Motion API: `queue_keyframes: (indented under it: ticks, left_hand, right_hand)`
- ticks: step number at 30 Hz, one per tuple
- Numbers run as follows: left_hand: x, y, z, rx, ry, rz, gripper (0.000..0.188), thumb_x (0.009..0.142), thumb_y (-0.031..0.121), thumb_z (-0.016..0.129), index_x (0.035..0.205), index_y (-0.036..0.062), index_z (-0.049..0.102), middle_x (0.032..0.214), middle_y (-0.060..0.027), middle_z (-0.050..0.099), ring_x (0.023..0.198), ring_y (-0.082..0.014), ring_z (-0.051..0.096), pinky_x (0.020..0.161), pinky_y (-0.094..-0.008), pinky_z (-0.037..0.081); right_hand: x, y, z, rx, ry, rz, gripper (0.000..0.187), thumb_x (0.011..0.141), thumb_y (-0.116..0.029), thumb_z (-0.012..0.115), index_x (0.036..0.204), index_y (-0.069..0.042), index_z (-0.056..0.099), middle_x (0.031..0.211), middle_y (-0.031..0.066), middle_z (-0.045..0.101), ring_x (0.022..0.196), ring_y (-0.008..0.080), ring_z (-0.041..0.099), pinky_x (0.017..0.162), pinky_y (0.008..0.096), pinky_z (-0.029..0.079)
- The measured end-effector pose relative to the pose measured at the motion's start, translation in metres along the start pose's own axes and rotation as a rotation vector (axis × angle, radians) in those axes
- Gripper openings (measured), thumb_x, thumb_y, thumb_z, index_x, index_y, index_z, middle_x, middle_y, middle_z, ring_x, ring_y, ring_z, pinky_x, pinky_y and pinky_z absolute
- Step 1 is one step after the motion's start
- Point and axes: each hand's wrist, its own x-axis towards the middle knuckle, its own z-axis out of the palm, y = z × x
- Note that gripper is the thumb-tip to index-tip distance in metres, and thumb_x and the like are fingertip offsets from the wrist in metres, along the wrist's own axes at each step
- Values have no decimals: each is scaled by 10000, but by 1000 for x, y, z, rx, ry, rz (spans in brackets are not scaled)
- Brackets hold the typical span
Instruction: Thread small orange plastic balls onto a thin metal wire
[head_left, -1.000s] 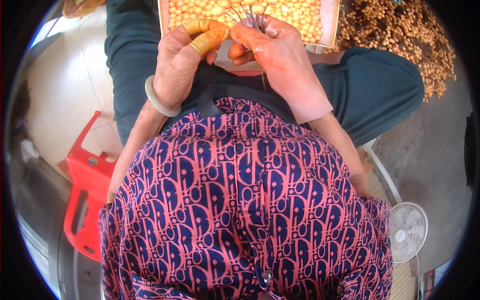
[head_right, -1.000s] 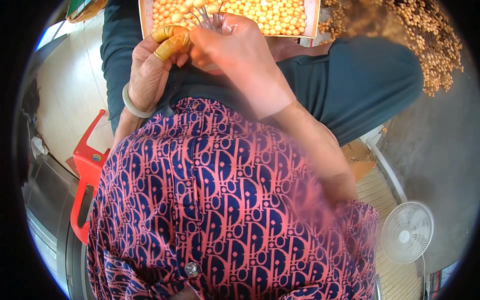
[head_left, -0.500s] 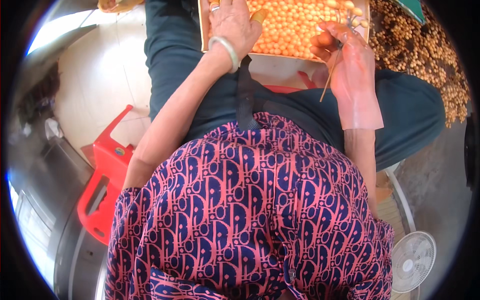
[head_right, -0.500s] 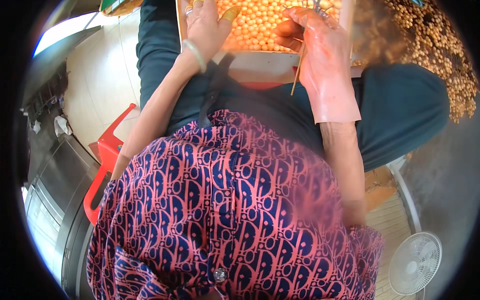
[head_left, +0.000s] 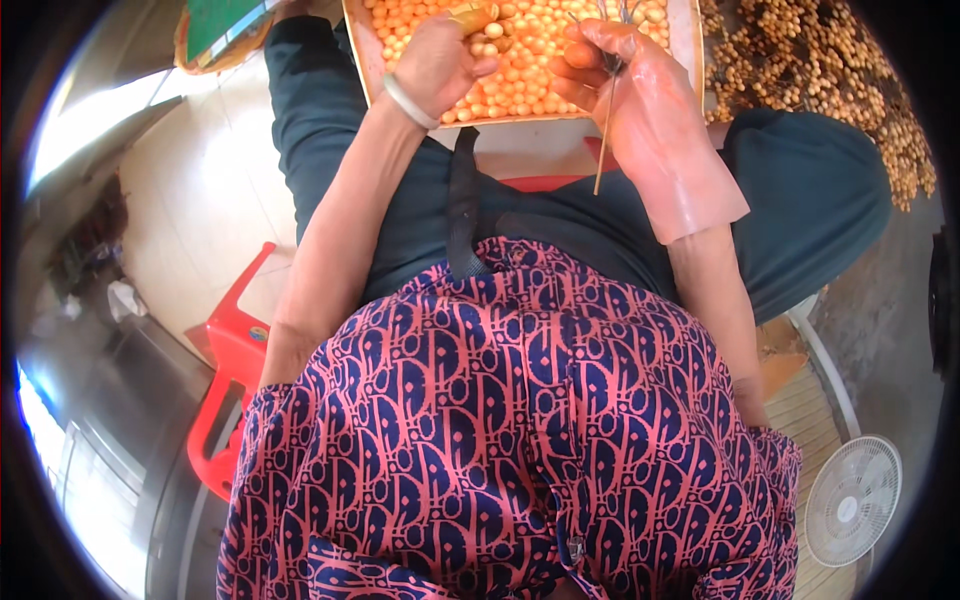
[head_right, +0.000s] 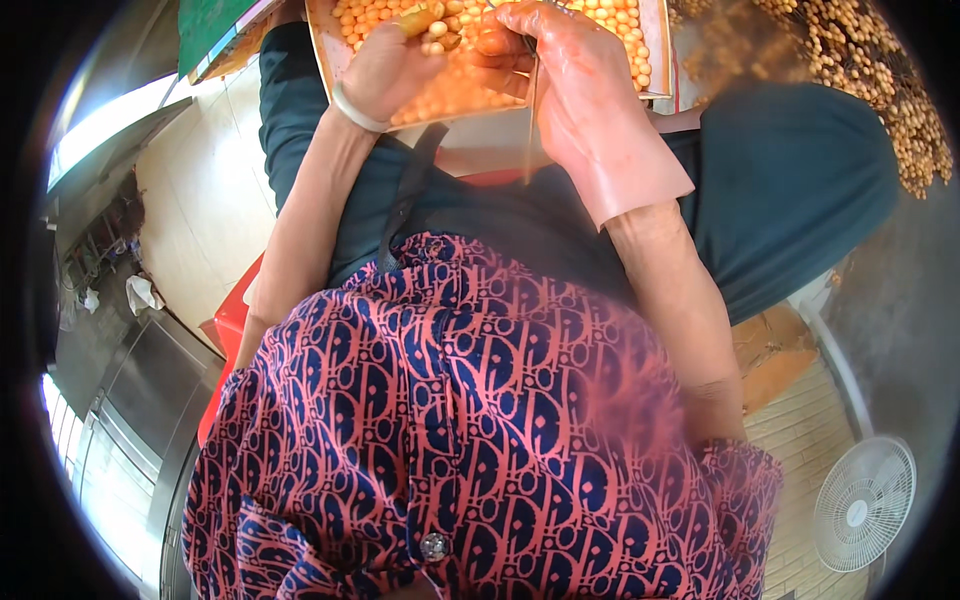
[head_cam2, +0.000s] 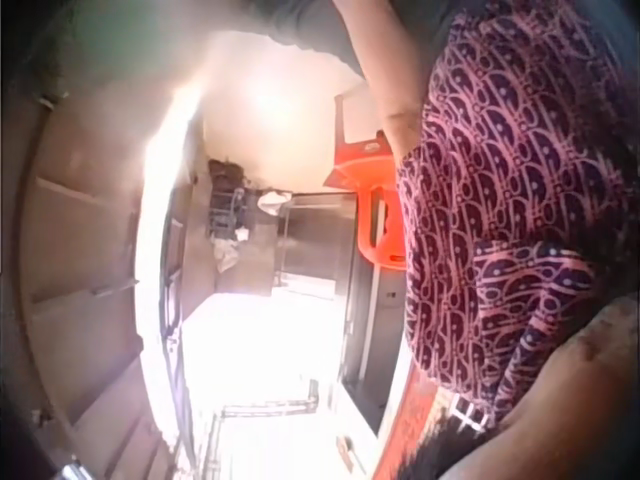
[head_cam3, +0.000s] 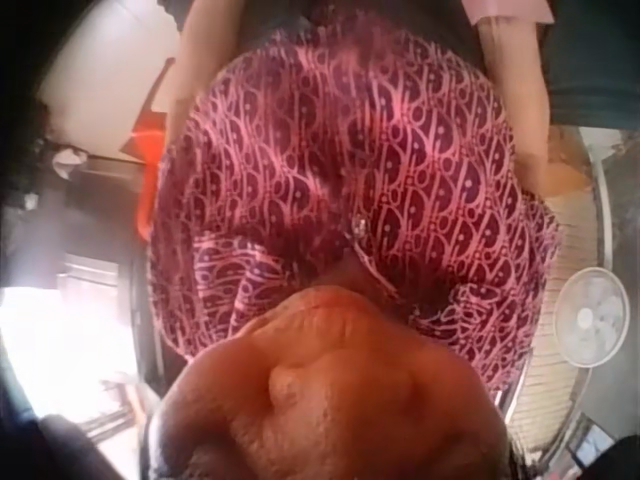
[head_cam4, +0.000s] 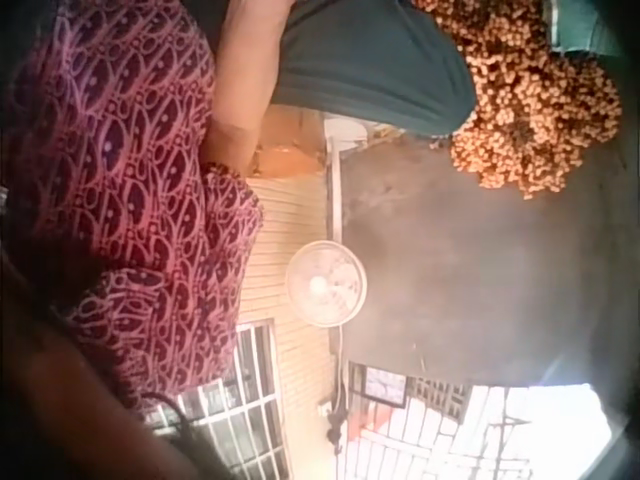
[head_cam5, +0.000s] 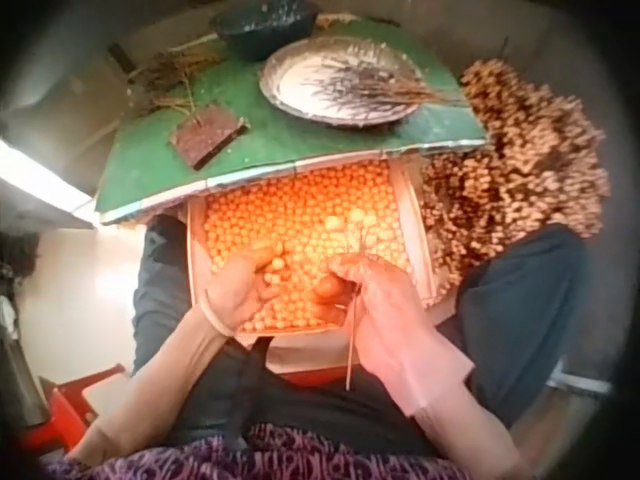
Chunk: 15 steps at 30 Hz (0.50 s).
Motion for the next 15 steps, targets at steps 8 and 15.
queue_keyframes:
  ticks: [8, 15]
  left_hand:
    - [-1, 0, 3, -610, -460, -104, 204, 941, 164, 466, 1044, 20, 567, 860, -62, 625, 681, -100, 559, 467, -182, 365]
    - [-28, 0, 25, -315, -346, 44, 260, 954, 182, 463, 1095, 3, 587, 983, -85, 639, 788, -127, 600, 700, -235, 500]
  right_hand:
    - [30, 7, -7, 204, 95, 131, 259, 856, -202, 608, 987, 19, 579, 987, 116, 584, 888, 250, 573, 826, 442, 526]
    - [22, 4, 20, 237, -74, 182, 214, 889, -167, 551, 964, 30, 586, 897, 139, 611, 865, 312, 628, 761, 389, 559]
